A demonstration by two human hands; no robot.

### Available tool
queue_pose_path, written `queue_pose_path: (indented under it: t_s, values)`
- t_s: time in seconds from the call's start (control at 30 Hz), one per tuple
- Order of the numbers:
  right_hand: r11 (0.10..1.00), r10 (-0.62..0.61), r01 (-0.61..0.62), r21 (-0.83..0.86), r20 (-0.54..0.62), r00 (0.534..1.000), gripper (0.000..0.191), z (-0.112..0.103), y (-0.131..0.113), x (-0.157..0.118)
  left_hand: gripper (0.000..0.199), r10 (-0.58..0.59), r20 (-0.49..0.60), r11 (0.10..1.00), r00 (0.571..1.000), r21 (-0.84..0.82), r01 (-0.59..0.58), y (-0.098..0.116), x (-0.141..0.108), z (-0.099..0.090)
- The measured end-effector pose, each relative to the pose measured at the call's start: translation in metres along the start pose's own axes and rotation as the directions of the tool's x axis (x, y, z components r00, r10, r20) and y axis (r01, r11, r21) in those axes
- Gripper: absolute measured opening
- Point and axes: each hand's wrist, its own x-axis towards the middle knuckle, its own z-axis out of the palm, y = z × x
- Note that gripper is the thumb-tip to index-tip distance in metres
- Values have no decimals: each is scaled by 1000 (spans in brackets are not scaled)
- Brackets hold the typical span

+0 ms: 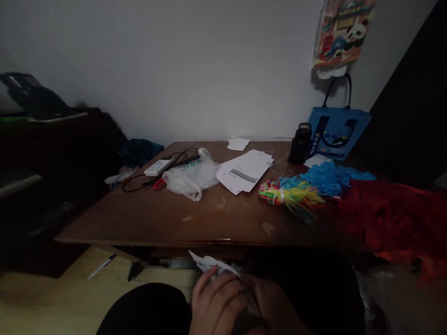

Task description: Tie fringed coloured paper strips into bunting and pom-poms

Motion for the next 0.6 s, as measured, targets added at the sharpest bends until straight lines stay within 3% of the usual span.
queue_pose_path:
  t_s: [0.1, 0.27, 0.4, 0.5, 0.6]
  values:
    - [995, -49, 47, -86, -27, 998, 18, 8, 1, -3, 28, 38, 48, 999, 998, 5, -38, -1, 6, 3]
    - [966, 81, -111, -234, -137, 987, 24, 22, 5, -9, 26, -19, 85, 999, 996, 31, 16, -1, 10, -1]
    - [963, 81, -116, -242, -150, 985, 23, 29, 8, -10, 22, -39, 82, 998, 996, 51, 35, 0, 12, -1]
    - [964, 70, -109, -243, -165, 984, 18, 34, 7, -11, 16, -34, 113, 999, 993, -13, 36, -1, 12, -3]
    - [951, 48, -105, -292, -198, 979, 16, 37, 4, -12, 22, -72, 105, 990, 992, -114, 84, -4, 8, -2]
